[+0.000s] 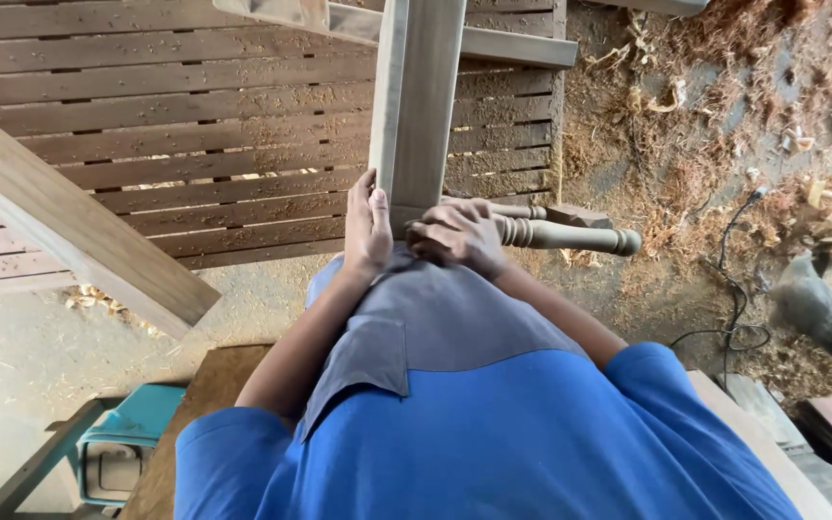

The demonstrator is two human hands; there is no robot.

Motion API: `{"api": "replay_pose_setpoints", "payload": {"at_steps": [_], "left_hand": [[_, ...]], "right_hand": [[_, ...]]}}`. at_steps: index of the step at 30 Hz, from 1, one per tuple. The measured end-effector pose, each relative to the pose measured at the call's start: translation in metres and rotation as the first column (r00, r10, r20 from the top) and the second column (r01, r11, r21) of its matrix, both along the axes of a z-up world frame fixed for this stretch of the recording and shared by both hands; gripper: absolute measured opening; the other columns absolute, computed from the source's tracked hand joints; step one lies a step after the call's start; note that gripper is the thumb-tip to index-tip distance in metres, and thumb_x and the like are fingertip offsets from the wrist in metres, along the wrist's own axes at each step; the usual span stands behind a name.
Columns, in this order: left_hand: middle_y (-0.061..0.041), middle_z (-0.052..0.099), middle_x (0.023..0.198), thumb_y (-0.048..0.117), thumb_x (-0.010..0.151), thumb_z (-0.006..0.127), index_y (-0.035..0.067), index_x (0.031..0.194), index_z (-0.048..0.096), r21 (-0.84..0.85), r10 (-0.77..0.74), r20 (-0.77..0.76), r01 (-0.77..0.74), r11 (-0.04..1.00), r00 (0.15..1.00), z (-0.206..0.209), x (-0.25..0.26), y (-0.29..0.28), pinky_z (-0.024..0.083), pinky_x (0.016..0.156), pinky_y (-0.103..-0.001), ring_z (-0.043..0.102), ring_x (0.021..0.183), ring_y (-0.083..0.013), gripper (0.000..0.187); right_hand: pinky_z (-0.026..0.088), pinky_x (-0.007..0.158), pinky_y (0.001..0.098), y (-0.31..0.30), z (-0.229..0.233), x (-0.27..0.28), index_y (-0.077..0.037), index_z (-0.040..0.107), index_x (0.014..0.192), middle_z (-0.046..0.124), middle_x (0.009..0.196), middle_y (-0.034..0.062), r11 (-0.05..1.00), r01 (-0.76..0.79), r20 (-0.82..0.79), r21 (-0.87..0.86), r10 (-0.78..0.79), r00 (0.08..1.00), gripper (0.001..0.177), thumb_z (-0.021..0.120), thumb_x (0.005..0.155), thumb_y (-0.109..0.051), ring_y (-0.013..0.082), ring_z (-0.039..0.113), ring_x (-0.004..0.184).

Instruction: The person sands the surface of a wooden chair frame using a sanding block. They hold the chair steady with one hand while moving the sanding block back and forth along the legs and crossbars to smooth the wood.

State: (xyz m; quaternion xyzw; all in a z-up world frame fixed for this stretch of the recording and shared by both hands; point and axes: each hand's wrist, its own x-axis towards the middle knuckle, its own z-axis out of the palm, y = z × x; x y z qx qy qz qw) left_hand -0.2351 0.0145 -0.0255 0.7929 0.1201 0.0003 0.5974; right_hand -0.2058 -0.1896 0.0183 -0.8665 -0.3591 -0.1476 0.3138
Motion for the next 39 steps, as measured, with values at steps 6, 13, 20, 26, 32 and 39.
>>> {"api": "replay_pose_setpoints", "payload": {"at_steps": [6, 13, 20, 26, 32, 39], "left_hand": [[-0.027, 0.051, 0.129, 0.037, 0.111, 0.034, 0.004, 0.149, 0.041, 0.016, -0.015, -0.016, 0.015, 1.0, 1.0, 0.0, 0.002, -0.001, 0.046, 0.106, -0.055, 0.055, 0.12, -0.051, 0.051], [-0.027, 0.051, 0.129, 0.038, 0.111, 0.032, 0.005, 0.149, 0.04, 0.036, -0.008, -0.02, 0.009, 0.999, 1.0, 0.004, 0.002, -0.003, 0.047, 0.105, -0.056, 0.056, 0.12, -0.0514, 0.051], [-0.027, 0.052, 0.128, 0.041, 0.11, 0.031, 0.004, 0.148, 0.042, 0.059, -0.008, -0.004, 0.008, 0.998, 1.0, 0.011, 0.002, -0.001, 0.047, 0.104, -0.056, 0.056, 0.119, -0.0519, 0.054], [-0.029, 0.054, 0.126, 0.034, 0.111, 0.033, 0.002, 0.146, 0.044, 0.074, -0.009, 0.044, 0.006, 0.997, 0.999, 0.016, 0.004, -0.001, 0.047, 0.103, -0.058, 0.056, 0.119, -0.0526, 0.049], [-0.025, 0.054, 0.132, 0.036, 0.11, 0.032, 0.002, 0.147, 0.043, 0.201, -0.04, 0.077, 0.024, 0.979, 0.996, 0.021, 0.004, -0.005, 0.05, 0.105, -0.05, 0.058, 0.121, -0.0454, 0.052], [-0.022, 0.055, 0.13, 0.037, 0.11, 0.029, 0.003, 0.147, 0.044, 0.26, -0.029, 0.104, 0.0, 0.966, 0.994, 0.013, 0.007, -0.005, 0.052, 0.102, -0.049, 0.061, 0.119, -0.0422, 0.053]], "right_hand": [[0.048, 0.086, 0.0337, -0.063, 0.016, -0.001, -0.029, 0.081, 0.105, 0.074, 0.107, -0.0044, 0.999, 0.009, -0.073, -0.033, -0.011, 0.997, 0.028, 0.088, 0.08, -0.041, 0.0211, 0.067, 0.102], [0.048, 0.085, 0.0343, 0.012, -0.004, 0.016, -0.034, 0.08, 0.106, 0.071, 0.115, -0.0094, 0.998, 0.001, 0.019, -0.066, 0.0, 1.0, 0.023, 0.079, 0.088, -0.048, 0.0163, 0.065, 0.109], [0.046, 0.089, 0.0376, -0.049, 0.0, 0.007, -0.037, 0.078, 0.115, 0.069, 0.121, -0.0025, 0.993, -0.016, -0.052, -0.12, 0.01, 0.999, 0.032, 0.077, 0.088, -0.054, 0.0243, 0.062, 0.117], [0.041, 0.094, 0.0377, 0.023, -0.004, 0.022, -0.033, 0.079, 0.106, 0.068, 0.128, -0.0058, 0.996, 0.037, 0.009, -0.081, -0.036, 0.999, 0.028, 0.074, 0.09, -0.056, 0.0205, 0.059, 0.125], [0.044, 0.094, 0.0392, -0.029, -0.006, 0.008, -0.034, 0.078, 0.11, 0.069, 0.124, -0.0017, 0.993, 0.071, -0.07, -0.093, -0.078, 0.995, 0.028, 0.075, 0.09, -0.053, 0.0241, 0.061, 0.123], [0.041, 0.1, 0.0384, -0.02, -0.021, 0.006, -0.037, 0.074, 0.125, 0.07, 0.129, -0.0028, 0.976, 0.117, 0.071, -0.183, -0.105, 0.992, 0.034, 0.065, 0.096, -0.054, 0.0219, 0.057, 0.13]]}}
